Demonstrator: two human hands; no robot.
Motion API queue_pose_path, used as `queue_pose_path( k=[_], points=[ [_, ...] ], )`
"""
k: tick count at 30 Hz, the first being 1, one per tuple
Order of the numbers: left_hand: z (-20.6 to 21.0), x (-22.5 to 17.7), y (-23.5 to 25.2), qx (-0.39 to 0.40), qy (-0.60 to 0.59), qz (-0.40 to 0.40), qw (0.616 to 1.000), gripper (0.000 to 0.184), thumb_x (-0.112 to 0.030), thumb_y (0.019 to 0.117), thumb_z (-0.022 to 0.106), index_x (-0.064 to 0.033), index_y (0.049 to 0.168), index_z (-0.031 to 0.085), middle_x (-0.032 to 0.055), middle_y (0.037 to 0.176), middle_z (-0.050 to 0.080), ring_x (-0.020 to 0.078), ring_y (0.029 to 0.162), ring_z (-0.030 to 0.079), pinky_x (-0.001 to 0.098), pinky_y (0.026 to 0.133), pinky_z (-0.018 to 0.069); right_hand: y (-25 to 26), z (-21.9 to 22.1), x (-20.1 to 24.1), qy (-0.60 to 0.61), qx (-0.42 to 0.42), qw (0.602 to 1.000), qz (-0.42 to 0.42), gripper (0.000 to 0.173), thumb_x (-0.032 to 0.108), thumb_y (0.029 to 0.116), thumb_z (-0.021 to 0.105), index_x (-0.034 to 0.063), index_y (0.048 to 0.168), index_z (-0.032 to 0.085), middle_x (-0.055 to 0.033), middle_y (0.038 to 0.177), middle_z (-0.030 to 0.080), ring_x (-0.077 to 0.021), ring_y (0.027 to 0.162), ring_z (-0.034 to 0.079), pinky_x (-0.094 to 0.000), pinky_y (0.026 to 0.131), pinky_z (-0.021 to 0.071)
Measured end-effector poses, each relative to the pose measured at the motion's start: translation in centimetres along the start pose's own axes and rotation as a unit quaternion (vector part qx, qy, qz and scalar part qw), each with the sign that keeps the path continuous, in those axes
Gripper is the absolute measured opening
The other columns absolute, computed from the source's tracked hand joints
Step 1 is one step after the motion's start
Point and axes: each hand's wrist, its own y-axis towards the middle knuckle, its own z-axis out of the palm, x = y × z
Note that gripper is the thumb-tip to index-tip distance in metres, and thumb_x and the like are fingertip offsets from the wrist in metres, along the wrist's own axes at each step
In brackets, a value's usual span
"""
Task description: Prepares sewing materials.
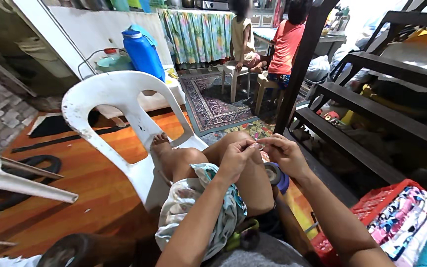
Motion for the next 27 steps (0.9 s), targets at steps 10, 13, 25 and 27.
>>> queue_pose_path(
  k=[10, 13, 25, 27],
  points=[
    [0.2, -0.1, -0.1, -0.006, 0.008, 0.0, 1.0, 0.015, -0.002, 0.1003, 0.059, -0.0049, 0.091, 0.069, -0.0057, 0.078, 0.064, -0.0015, 0.063, 0.05, 0.0156, 0.061, 0.0418, -0.1, 0.6, -0.4, -0.017, -0.051, 0.998, -0.017, 0.021, 0.004, 0.0968, 0.059, 0.0006, 0.108, 0.076, -0.0035, 0.092, 0.065, 0.0021, 0.074, 0.058, -0.0128, 0.068, 0.0506],
    [0.2, -0.2, 0.0, -0.013, 0.02, 0.007, 1.0, 0.013, -0.004, 0.1004, 0.06, -0.0043, 0.093, 0.07, -0.0054, 0.079, 0.065, -0.001, 0.065, 0.052, 0.0164, 0.062, 0.0434, 0.0, 1.1, -0.4, -0.039, -0.076, 0.996, -0.033, 0.02, 0.004, 0.0971, 0.06, -0.0006, 0.109, 0.076, -0.0058, 0.092, 0.064, 0.001, 0.073, 0.058, -0.013, 0.068, 0.0513],
    [0.8, -0.7, -1.0, -0.07, 0.254, 0.063, 0.963, 0.017, -0.015, 0.1021, 0.062, -0.0036, 0.106, 0.074, 0.0028, 0.099, 0.071, 0.0014, 0.091, 0.065, 0.0212, 0.085, 0.0521, 0.4, 2.4, -0.2, -0.203, -0.146, 0.96, -0.126, 0.021, -0.001, 0.0932, 0.059, -0.002, 0.104, 0.077, -0.0139, 0.089, 0.066, -0.0131, 0.076, 0.064, -0.0208, 0.072, 0.0543],
    [0.9, -0.8, -1.5, -0.077, 0.331, 0.094, 0.936, 0.02, -0.015, 0.1025, 0.06, -0.0026, 0.109, 0.075, 0.0076, 0.1, 0.071, 0.008, 0.093, 0.066, 0.0251, 0.086, 0.0523, 0.5, 2.5, -0.3, -0.222, -0.149, 0.954, -0.134, 0.021, -0.001, 0.0928, 0.059, -0.002, 0.103, 0.077, -0.0141, 0.087, 0.066, -0.0145, 0.075, 0.064, -0.0218, 0.071, 0.0545]
  ],
)
